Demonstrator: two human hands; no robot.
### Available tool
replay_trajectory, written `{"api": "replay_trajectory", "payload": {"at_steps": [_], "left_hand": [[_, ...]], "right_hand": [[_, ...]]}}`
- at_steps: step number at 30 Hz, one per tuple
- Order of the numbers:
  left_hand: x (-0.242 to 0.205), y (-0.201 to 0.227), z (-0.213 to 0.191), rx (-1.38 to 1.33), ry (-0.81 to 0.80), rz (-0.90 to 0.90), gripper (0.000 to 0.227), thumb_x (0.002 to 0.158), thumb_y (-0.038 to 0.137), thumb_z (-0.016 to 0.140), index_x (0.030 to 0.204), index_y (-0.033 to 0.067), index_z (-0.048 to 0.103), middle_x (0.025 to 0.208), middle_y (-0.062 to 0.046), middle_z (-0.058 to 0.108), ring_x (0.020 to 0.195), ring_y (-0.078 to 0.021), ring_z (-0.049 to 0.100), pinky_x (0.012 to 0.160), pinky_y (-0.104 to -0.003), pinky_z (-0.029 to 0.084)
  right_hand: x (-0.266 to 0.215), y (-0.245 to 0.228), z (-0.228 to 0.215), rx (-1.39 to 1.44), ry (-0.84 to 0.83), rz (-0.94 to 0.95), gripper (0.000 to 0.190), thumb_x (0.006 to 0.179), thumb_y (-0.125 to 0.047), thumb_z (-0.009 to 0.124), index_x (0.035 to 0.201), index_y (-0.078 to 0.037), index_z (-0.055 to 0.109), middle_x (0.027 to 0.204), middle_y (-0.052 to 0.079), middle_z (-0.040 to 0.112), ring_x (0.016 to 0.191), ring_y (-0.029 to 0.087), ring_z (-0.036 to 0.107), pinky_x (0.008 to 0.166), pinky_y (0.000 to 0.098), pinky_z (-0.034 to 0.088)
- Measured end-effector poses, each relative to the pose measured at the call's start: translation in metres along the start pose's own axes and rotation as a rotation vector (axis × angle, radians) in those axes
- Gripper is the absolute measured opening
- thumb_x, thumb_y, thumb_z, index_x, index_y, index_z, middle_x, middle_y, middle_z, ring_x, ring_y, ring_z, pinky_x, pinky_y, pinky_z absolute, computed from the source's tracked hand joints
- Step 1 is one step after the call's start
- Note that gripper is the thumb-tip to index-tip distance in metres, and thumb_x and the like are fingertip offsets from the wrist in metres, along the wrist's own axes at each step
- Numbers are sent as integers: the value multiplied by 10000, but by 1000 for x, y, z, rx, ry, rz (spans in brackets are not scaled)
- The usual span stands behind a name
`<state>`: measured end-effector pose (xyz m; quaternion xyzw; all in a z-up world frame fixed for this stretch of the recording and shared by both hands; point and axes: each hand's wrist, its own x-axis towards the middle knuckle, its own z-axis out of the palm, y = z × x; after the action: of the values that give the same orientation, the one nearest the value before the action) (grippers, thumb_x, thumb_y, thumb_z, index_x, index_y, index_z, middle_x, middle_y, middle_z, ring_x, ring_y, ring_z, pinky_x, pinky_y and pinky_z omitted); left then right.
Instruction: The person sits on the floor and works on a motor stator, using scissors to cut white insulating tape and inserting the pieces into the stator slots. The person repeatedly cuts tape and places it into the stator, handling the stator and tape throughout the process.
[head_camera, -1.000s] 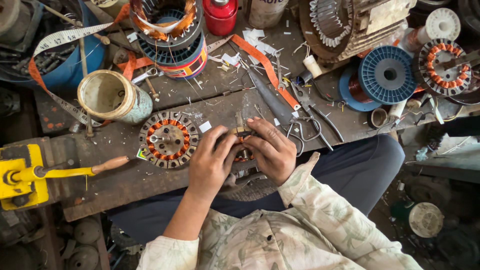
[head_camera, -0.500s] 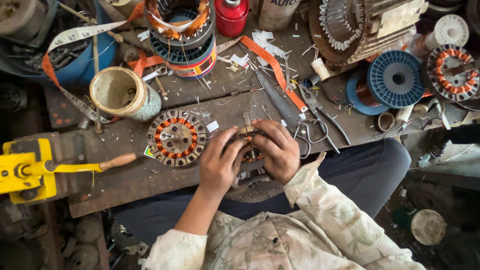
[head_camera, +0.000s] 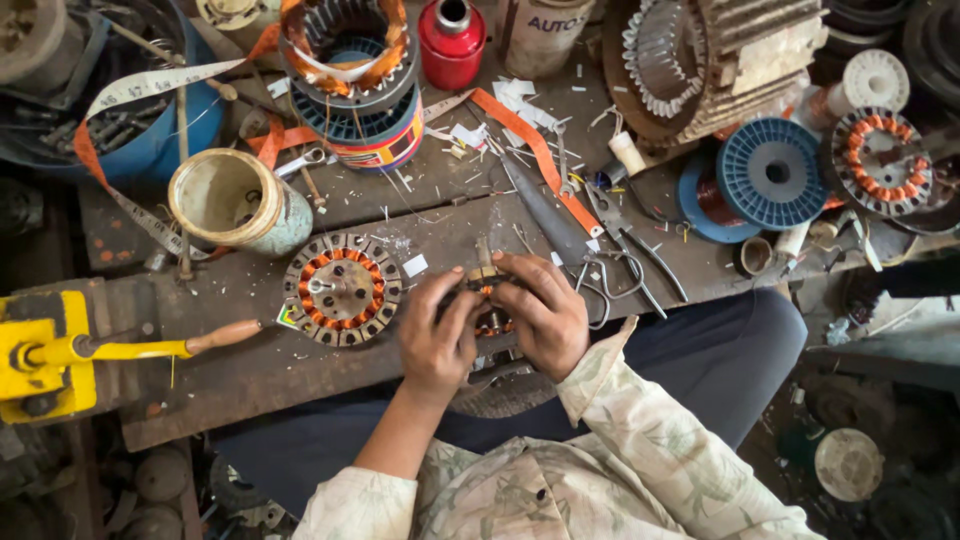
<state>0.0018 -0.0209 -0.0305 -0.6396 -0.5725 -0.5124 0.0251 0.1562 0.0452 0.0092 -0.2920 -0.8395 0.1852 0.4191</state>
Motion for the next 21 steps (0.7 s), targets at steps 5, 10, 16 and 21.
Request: {"api": "replay_trajectory", "payload": {"at_steps": [5,10,16,21], "left_hand": [[-6,-2,6,-15,11,-26,246,872,-23,762,1094,14,664,1265,-174,635,1122,-376,671,948,-455,576],[0,8,3,-55,50,-119,218,884,48,807,1050,44,666,1267,-163,643,1154,-360,669,969,-440,563],[1,19,-10,-129,52,-164,371,911,58,787,1201,28,557,1338,-164,622,1288,-360,622,1115,-459,503],[1,36,-11,54,13,-112,377,908,61,764,1224,24,563,1350,-173,617,1317,-390,586,1150,-496,435]], "right_hand": [[0,-4,2,-5,2,-5,296,782,57,745,1055,-36,678,1274,163,658,1148,393,667,954,441,569],[-12,-10,-20,154,-6,136,356,829,67,752,1165,-42,702,1403,202,579,1271,446,615,1028,456,543],[-45,25,-64,-384,44,383,351,884,-70,750,1231,-82,694,1296,152,640,1191,374,602,1005,473,498],[-51,50,-66,-499,-250,429,502,846,-195,743,1323,-115,610,1104,114,654,1054,332,608,945,490,448]]}}
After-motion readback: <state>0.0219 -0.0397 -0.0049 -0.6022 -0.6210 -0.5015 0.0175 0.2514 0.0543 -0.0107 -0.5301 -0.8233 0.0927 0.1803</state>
